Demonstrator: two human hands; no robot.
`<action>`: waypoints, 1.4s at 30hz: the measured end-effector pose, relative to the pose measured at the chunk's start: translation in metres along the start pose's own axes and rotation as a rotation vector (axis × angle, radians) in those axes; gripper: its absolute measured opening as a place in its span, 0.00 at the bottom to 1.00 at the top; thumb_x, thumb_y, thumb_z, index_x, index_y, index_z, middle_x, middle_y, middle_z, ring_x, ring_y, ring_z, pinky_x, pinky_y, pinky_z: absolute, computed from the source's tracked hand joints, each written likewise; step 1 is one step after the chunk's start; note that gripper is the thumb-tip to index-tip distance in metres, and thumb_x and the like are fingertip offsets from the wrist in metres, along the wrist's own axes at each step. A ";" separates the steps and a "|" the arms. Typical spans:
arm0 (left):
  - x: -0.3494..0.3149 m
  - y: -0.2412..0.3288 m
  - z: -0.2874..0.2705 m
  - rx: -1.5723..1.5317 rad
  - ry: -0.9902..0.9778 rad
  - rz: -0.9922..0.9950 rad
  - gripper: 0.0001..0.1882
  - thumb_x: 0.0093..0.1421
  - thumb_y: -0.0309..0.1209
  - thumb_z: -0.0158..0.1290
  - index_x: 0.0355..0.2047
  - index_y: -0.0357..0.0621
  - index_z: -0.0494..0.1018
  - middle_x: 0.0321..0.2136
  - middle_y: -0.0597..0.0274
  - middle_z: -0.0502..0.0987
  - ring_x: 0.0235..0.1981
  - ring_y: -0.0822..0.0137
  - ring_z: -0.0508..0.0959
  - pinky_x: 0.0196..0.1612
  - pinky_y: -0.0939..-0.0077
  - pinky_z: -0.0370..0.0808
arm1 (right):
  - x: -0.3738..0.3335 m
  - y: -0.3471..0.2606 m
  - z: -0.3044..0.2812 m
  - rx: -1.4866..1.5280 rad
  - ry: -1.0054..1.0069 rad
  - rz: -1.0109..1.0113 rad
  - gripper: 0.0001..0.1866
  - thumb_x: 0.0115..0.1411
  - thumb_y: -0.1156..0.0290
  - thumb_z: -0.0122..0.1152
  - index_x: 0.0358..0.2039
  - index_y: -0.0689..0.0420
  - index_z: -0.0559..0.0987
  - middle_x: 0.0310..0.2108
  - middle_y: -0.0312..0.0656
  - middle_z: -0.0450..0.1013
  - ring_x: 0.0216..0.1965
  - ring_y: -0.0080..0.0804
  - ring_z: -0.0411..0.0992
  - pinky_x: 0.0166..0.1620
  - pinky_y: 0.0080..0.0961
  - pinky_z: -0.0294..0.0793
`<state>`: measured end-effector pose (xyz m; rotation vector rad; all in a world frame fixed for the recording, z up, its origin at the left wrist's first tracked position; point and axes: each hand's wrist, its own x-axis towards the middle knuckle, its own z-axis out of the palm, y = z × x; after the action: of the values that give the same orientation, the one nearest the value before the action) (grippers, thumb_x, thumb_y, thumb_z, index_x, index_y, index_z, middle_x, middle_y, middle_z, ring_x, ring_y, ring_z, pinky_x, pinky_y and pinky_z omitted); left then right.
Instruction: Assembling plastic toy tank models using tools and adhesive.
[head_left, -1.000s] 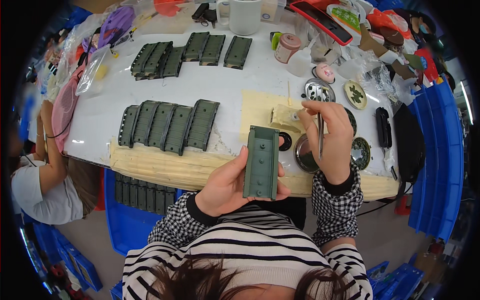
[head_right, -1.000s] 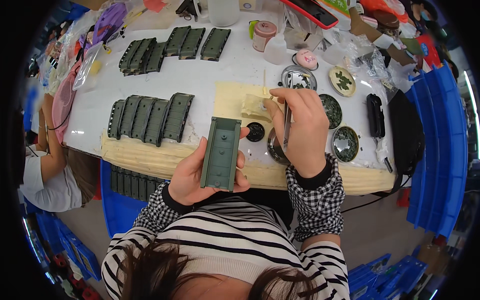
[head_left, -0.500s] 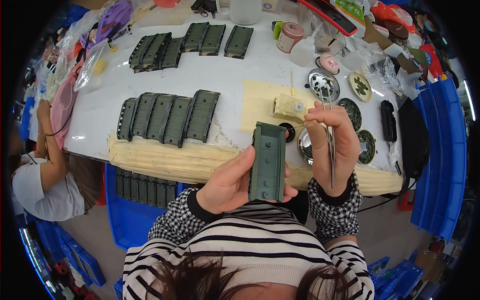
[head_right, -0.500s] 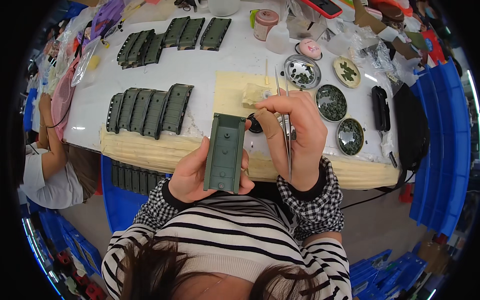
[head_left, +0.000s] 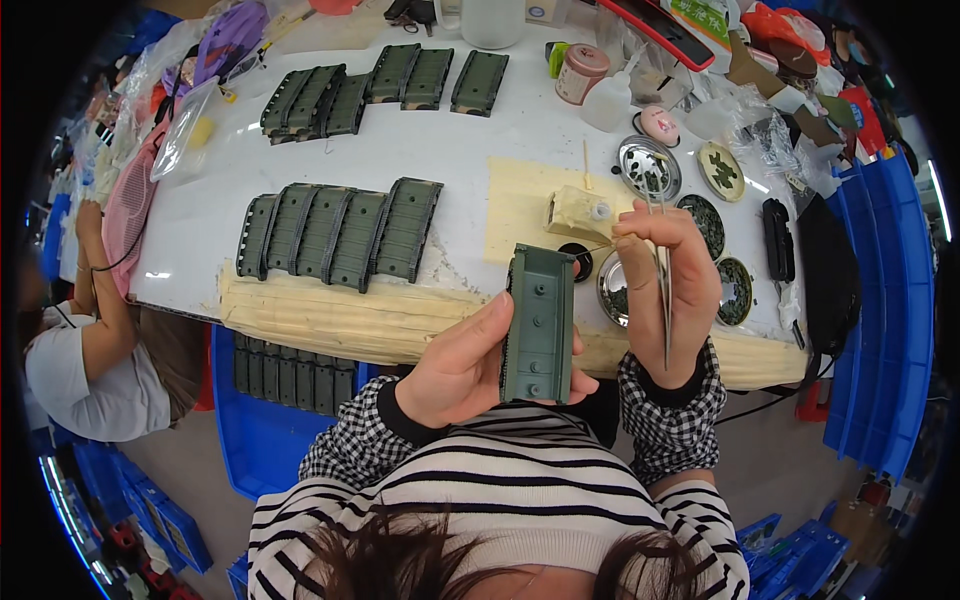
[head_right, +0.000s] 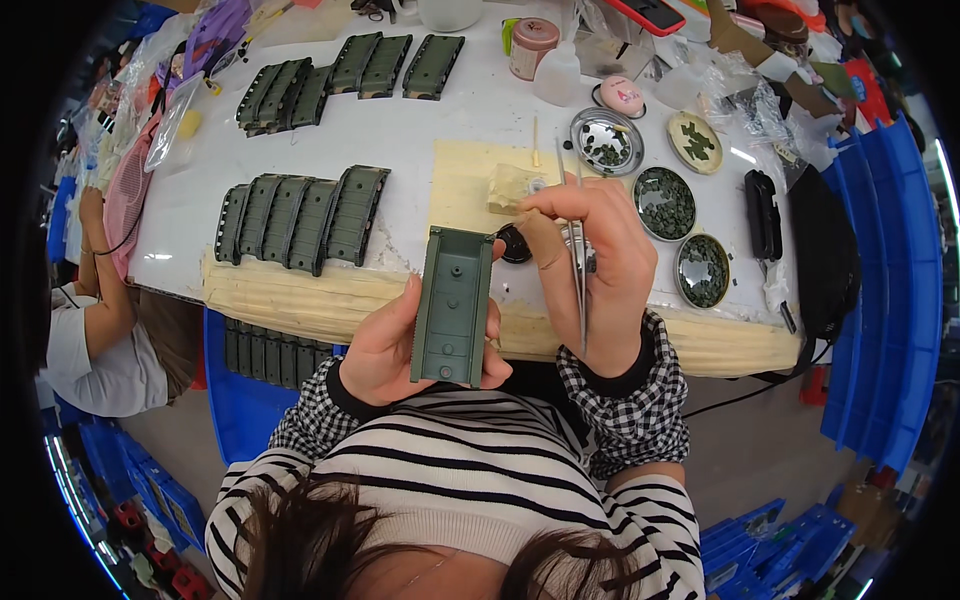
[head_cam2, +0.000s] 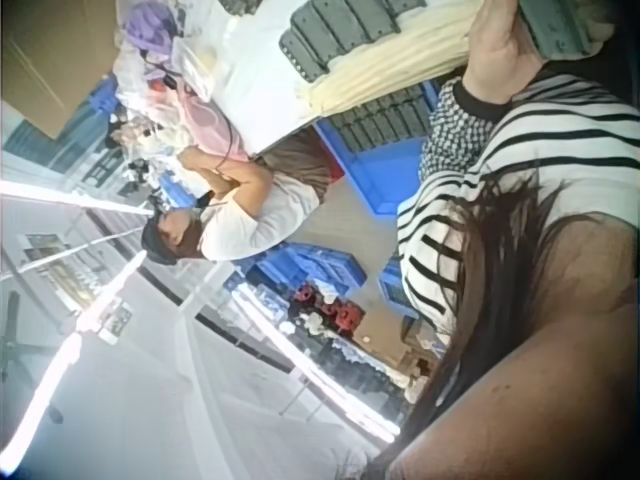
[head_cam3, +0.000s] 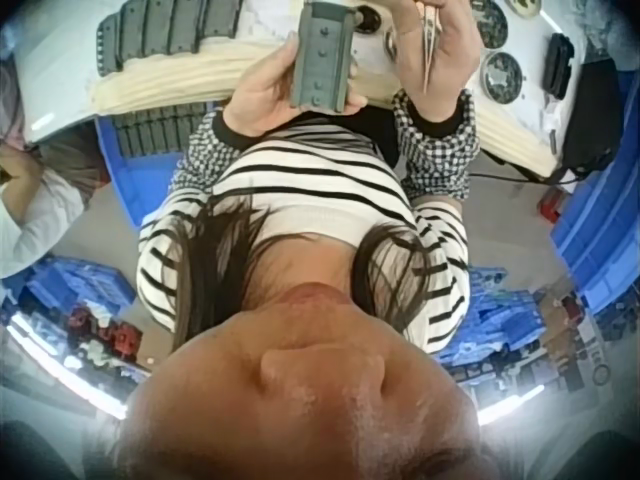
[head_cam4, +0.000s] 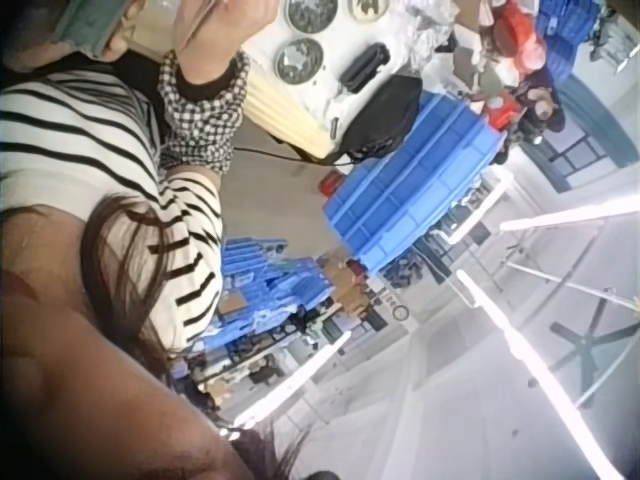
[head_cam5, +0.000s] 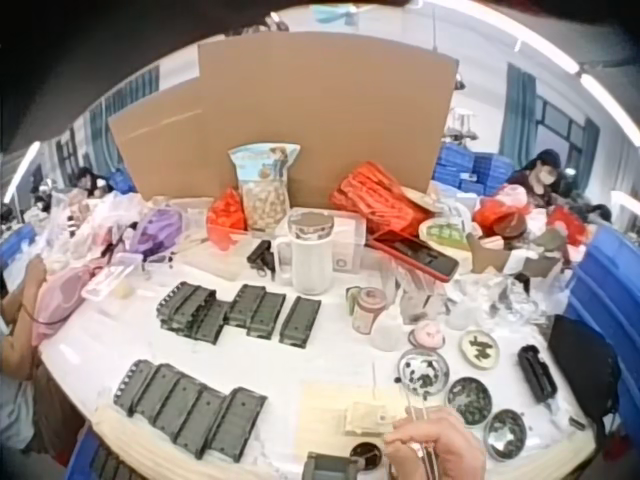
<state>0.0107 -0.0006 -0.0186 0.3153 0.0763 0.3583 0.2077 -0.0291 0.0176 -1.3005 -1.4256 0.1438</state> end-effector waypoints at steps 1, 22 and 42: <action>0.000 0.001 0.001 0.005 0.002 0.003 0.28 0.71 0.47 0.25 0.66 0.45 0.47 0.48 0.49 0.70 0.49 0.43 0.75 0.53 0.50 0.72 | 0.001 0.001 -0.002 -0.007 0.038 0.020 0.05 0.54 0.82 0.61 0.32 0.61 0.77 0.27 0.41 0.72 0.30 0.33 0.69 0.40 0.24 0.70; -0.006 0.006 -0.012 0.255 -0.016 0.073 0.36 0.53 0.39 0.64 0.54 0.42 0.56 0.43 0.48 0.69 0.34 0.62 0.79 0.33 0.68 0.82 | 0.002 0.034 -0.093 -0.575 -0.071 0.240 0.09 0.64 0.75 0.47 0.41 0.64 0.74 0.38 0.49 0.73 0.37 0.42 0.72 0.42 0.31 0.69; -0.005 -0.007 0.007 0.858 0.339 0.320 0.20 0.67 0.24 0.43 0.56 0.42 0.51 0.46 0.47 0.73 0.44 0.65 0.77 0.48 0.70 0.75 | 0.023 0.025 -0.078 -0.546 -0.177 0.164 0.04 0.54 0.78 0.61 0.30 0.64 0.74 0.26 0.44 0.70 0.25 0.37 0.69 0.29 0.27 0.66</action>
<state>0.0090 -0.0106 -0.0140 1.1210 0.5235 0.6880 0.2873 -0.0460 0.0416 -1.8923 -1.5676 -0.0277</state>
